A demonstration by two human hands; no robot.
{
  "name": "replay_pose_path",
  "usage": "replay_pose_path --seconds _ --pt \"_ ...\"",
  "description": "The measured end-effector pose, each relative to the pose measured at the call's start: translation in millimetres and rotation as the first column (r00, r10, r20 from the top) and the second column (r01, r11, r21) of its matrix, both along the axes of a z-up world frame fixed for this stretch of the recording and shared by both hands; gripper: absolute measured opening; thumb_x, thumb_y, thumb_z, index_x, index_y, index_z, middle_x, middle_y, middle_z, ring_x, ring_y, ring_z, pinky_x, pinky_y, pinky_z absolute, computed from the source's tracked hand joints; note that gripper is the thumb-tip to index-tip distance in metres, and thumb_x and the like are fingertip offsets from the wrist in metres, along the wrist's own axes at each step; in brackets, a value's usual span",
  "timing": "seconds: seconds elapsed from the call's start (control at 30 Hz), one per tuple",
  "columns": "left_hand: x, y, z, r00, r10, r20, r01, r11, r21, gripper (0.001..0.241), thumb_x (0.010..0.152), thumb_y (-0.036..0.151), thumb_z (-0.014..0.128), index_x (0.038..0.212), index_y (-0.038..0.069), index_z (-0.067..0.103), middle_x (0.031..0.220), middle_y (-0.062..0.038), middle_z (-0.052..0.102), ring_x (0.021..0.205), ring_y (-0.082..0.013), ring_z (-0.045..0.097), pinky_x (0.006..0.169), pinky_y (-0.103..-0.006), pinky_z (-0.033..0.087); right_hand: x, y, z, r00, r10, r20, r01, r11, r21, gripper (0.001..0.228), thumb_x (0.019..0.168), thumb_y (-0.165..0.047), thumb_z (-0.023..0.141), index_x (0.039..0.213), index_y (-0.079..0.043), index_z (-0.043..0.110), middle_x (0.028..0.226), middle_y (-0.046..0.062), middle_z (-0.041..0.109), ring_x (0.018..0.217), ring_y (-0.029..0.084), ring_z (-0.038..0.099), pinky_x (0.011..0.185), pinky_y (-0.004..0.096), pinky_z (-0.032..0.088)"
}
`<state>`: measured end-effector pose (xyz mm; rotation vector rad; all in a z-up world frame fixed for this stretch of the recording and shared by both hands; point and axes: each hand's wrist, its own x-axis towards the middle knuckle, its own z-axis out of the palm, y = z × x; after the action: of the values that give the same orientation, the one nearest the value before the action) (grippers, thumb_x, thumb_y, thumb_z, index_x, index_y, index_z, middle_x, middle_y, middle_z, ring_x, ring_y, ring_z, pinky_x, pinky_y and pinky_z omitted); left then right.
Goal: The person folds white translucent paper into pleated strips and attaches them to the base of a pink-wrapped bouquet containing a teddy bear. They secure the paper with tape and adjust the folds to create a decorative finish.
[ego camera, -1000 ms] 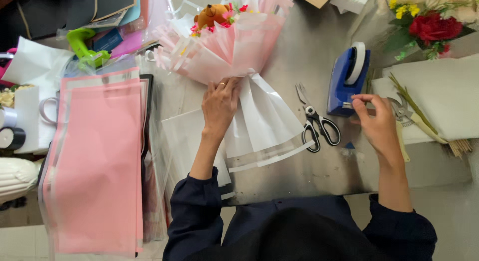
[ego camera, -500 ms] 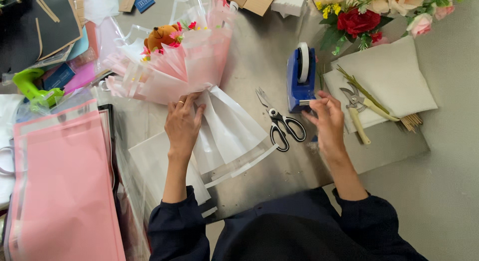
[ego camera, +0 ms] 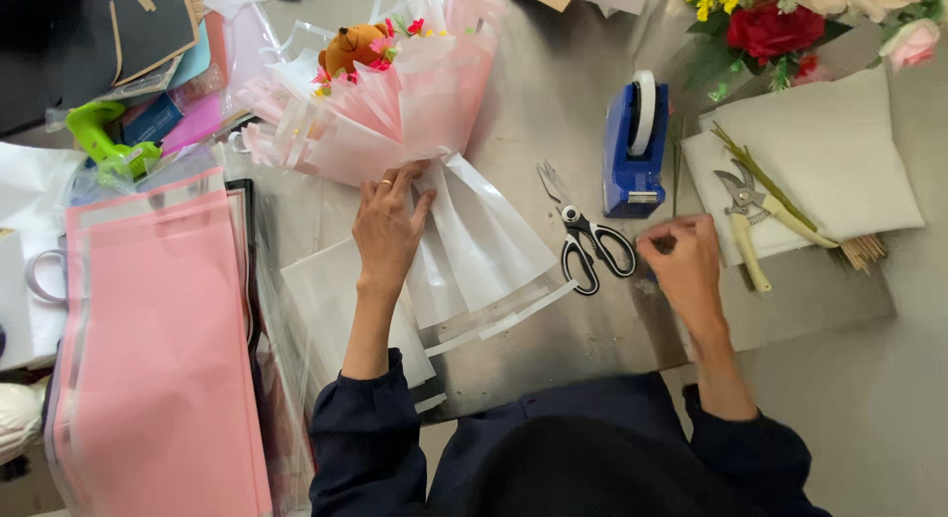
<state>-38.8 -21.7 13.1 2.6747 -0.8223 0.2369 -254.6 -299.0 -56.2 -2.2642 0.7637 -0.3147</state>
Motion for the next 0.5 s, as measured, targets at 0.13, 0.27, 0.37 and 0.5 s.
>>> replay_pose_path --seconds 0.13,0.27,0.37,0.5 --pt "2 6 -18 0.999 0.032 0.01 -0.032 0.999 0.023 0.032 0.086 0.035 0.063 0.117 0.03 0.055 0.097 0.005 0.058 0.084 -0.0193 0.055 0.071 -0.0321 0.052 7 21 87 0.975 0.193 -0.114 -0.144 0.928 0.344 0.021 0.087 -0.018 0.066 0.1 -0.001 0.066 0.106 0.021 0.054 0.098 0.034 0.061 0.086 0.041 0.05" --pt "7 4 -19 0.999 0.032 0.03 -0.032 0.999 0.011 0.034 0.085 0.036 0.063 0.118 0.032 0.054 0.098 0.005 0.057 0.084 -0.0199 0.054 0.071 -0.034 0.053 59 53 130 0.917 0.383 0.114 -0.385 0.769 0.51 0.019 0.082 -0.013 0.066 0.101 -0.007 0.067 0.09 0.01 0.066 0.085 0.014 0.061 0.079 0.029 0.051" --pt "6 5 -22 0.999 0.036 0.015 -0.036 0.999 0.012 0.035 0.085 0.035 0.062 0.119 0.033 0.053 0.098 0.006 0.057 0.084 -0.0196 0.054 0.07 -0.034 0.054 107 78 134 0.791 0.577 0.204 -0.604 0.683 0.411 0.028 0.084 -0.016 0.064 0.112 -0.015 0.061 0.078 0.008 0.068 0.074 0.014 0.062 0.075 0.028 0.052" --pt "9 5 -31 0.999 0.039 0.029 -0.039 0.999 0.014 0.036 0.084 0.037 0.062 0.118 0.033 0.053 0.099 0.005 0.057 0.085 -0.0206 0.055 0.07 -0.035 0.054 173 104 85 0.673 0.708 0.213 -0.735 0.674 0.078 0.037 0.089 -0.012 0.06 0.117 -0.019 0.038 0.08 0.006 0.067 0.075 0.023 0.066 0.071 0.036 0.051"
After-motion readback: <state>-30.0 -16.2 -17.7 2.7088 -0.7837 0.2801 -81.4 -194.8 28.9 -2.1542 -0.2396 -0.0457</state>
